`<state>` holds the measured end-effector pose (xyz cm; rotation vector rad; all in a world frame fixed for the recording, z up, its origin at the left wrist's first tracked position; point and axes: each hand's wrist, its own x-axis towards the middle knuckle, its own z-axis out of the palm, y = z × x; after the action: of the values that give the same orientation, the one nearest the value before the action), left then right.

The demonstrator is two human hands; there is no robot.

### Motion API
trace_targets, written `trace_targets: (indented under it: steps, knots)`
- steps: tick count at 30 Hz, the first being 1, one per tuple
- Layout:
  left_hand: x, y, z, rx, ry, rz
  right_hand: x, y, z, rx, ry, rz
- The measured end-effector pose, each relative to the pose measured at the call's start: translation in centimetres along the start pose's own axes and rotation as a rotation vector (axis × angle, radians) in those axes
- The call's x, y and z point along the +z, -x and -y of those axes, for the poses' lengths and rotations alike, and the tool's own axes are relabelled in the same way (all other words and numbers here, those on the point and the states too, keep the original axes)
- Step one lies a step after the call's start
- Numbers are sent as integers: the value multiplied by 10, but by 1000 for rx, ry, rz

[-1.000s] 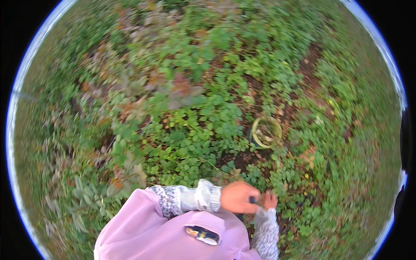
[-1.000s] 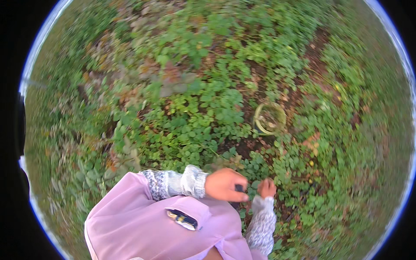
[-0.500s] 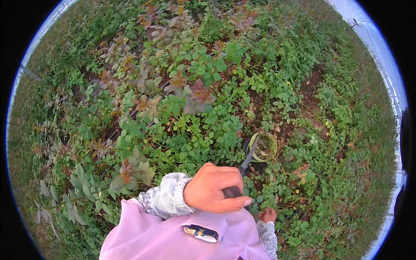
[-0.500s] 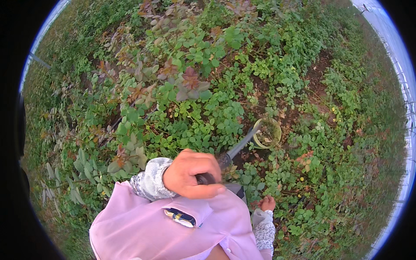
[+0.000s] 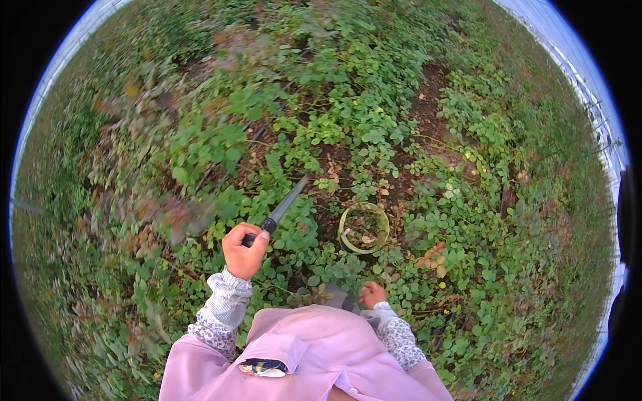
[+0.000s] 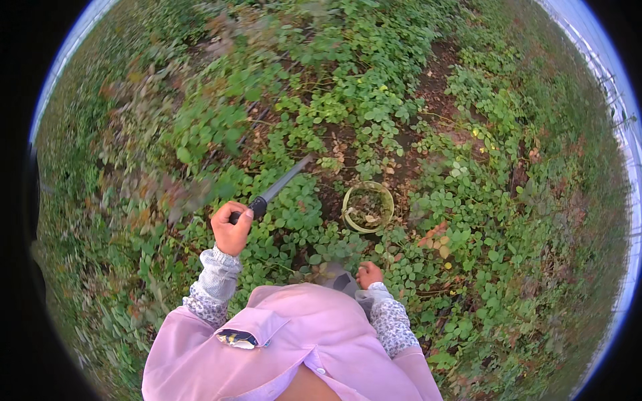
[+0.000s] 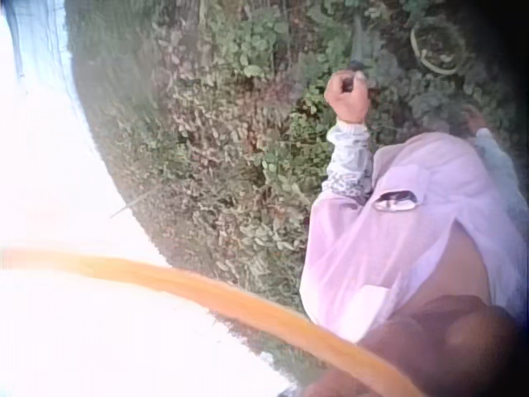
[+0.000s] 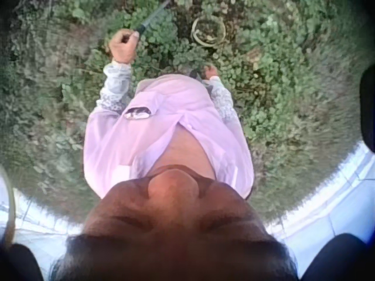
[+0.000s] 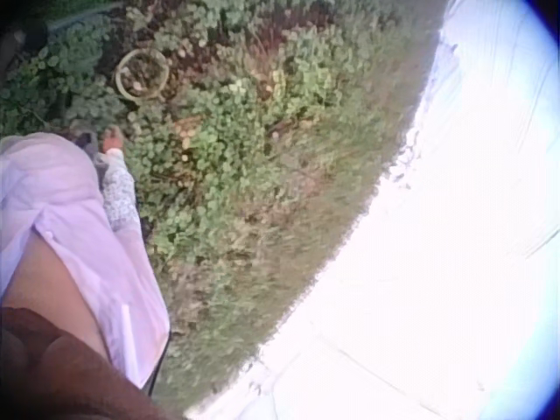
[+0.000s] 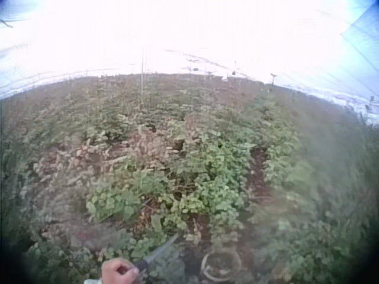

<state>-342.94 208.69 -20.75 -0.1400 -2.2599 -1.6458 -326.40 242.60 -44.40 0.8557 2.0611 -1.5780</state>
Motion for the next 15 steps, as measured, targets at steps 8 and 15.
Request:
trace_targets:
  steps: [8, 15]
  knots:
    - [128, -95, 17, -307, -149, -87, -40, -135, -12, 395, -286, 56]
    - [174, -153, 14, 291, -680, 166, 35, -264, -71, 758, -633, -102]
